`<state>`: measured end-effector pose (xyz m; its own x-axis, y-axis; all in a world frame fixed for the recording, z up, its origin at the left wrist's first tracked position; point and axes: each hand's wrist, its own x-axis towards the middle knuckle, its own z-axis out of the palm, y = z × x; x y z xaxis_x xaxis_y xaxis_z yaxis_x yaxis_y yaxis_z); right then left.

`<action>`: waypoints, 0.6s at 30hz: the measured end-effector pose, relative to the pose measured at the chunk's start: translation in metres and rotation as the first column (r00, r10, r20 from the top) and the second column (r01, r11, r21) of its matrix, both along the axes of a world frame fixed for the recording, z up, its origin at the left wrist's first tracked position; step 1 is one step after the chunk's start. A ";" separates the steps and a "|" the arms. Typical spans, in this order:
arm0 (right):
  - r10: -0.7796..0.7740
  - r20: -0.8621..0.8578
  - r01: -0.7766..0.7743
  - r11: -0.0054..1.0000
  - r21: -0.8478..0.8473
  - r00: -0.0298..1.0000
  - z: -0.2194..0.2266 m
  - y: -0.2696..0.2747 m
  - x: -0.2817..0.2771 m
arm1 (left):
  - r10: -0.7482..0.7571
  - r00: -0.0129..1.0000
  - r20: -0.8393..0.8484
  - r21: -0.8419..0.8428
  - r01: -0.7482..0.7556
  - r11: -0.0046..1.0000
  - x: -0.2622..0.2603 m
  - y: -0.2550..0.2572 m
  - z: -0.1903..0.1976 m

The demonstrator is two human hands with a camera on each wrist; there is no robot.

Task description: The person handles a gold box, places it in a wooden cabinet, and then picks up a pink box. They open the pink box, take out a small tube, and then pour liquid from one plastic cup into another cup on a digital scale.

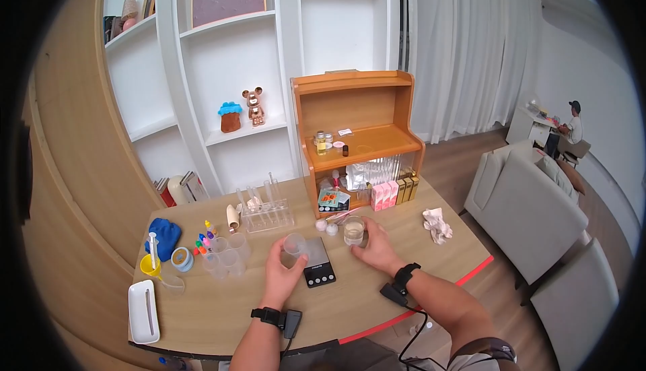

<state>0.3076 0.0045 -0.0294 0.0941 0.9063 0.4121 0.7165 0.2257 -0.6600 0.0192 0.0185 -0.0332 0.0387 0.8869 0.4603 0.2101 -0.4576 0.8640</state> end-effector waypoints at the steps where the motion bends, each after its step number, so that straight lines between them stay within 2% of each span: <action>1: -0.002 0.001 0.002 1.000 -0.006 1.000 0.001 0.000 0.000 | -0.007 1.000 -0.024 0.011 0.008 1.000 0.001 0.000 0.000; 6: -0.002 -0.010 0.002 1.000 -0.009 1.000 0.007 -0.001 -0.003 | -0.013 0.999 -0.053 0.014 0.014 1.000 0.003 -0.003 0.003; 9: -0.003 -0.022 0.002 1.000 -0.016 1.000 0.009 -0.002 -0.005 | -0.044 0.999 0.003 -0.015 0.044 0.999 0.004 -0.002 0.001; 14: -0.023 0.031 0.023 1.000 -0.008 0.999 0.006 -0.004 -0.005 | -0.014 0.995 -0.102 0.027 0.017 1.000 0.004 -0.009 0.011; 18: 0.001 0.004 0.000 0.999 -0.038 1.000 0.012 -0.008 -0.006 | 0.003 0.994 -0.113 0.055 0.003 0.998 0.006 -0.008 0.005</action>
<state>0.3015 -0.0037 -0.0171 0.0921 0.9212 0.3780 0.7191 0.2011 -0.6652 0.0250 0.0107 -0.0280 0.0931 0.8603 0.5012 0.3046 -0.5039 0.8083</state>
